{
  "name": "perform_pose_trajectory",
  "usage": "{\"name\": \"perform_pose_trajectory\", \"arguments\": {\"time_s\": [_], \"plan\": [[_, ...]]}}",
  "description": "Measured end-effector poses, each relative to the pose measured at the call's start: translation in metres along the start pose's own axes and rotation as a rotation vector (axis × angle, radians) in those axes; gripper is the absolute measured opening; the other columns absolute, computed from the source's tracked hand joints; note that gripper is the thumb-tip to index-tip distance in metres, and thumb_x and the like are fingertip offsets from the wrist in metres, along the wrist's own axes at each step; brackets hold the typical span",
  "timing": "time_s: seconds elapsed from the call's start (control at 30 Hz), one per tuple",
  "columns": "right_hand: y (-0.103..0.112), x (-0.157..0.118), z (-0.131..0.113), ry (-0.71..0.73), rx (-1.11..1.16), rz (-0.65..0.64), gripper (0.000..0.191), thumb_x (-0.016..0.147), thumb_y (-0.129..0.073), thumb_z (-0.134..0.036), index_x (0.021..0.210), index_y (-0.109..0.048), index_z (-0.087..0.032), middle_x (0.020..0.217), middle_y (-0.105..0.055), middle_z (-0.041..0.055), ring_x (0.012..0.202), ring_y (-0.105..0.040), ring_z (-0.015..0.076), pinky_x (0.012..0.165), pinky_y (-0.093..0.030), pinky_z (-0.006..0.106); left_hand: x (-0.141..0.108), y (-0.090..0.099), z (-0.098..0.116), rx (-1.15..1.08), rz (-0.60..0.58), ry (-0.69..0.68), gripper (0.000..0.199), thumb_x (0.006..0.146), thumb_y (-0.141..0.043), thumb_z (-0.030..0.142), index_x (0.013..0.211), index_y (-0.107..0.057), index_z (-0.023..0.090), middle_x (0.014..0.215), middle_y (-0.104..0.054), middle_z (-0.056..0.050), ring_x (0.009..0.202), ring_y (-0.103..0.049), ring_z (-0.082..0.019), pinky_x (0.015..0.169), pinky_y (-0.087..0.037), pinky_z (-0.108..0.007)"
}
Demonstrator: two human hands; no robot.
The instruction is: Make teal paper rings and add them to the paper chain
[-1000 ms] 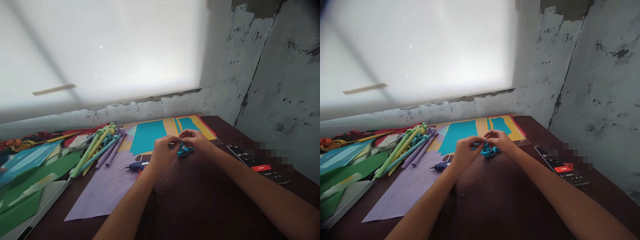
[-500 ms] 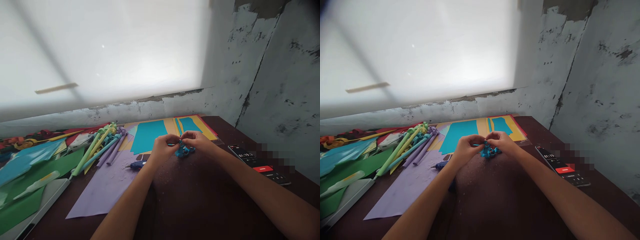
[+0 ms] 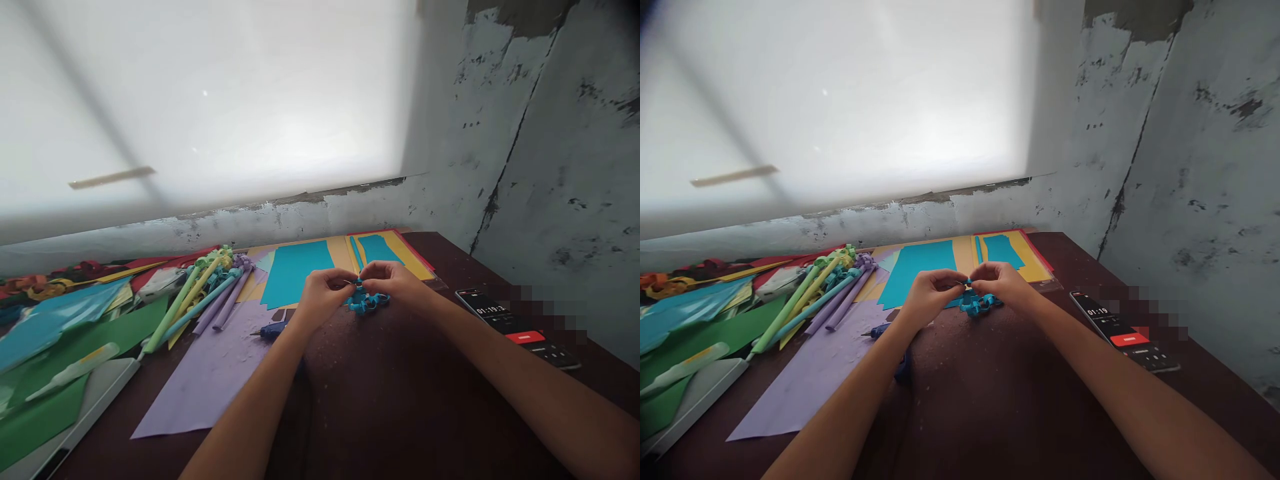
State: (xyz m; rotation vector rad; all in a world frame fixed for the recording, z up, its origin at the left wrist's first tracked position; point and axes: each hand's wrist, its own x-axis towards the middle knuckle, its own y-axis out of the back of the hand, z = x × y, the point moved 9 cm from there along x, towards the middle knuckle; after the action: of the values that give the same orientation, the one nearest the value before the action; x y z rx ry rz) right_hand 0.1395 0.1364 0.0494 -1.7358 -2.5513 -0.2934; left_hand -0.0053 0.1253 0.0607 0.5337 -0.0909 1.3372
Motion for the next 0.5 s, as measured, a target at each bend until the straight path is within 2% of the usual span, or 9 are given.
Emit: {"name": "perform_pose_trajectory", "arguments": {"time_s": [0.2, 0.5], "plan": [[0.0051, -0.0002, 0.0017, 0.033, -0.045, 0.031, 0.030, 0.074, -0.080, -0.043, 0.091, -0.077, -0.018, 0.086, -0.075, 0.0056, 0.081, -0.069, 0.0206, 0.078, -0.054, 0.035, 0.0006, 0.0049, -0.0008, 0.016, 0.006, 0.032, 0.017, 0.077, -0.072, 0.022, 0.092, -0.082, 0.019, 0.087, -0.081, -0.006, 0.085, -0.078, -0.024, 0.075, -0.063, -0.031], [0.0051, -0.0031, -0.0053, 0.064, -0.172, 0.022, 0.025, 0.079, -0.076, -0.039, 0.094, -0.080, -0.019, 0.093, -0.078, 0.0071, 0.087, -0.072, 0.0231, 0.082, -0.057, 0.037, 0.0024, 0.0055, -0.0050, 0.004, -0.011, 0.041, 0.018, 0.076, -0.076, 0.024, 0.093, -0.081, 0.019, 0.091, -0.082, -0.006, 0.089, -0.078, -0.024, 0.078, -0.063, -0.031]]}}
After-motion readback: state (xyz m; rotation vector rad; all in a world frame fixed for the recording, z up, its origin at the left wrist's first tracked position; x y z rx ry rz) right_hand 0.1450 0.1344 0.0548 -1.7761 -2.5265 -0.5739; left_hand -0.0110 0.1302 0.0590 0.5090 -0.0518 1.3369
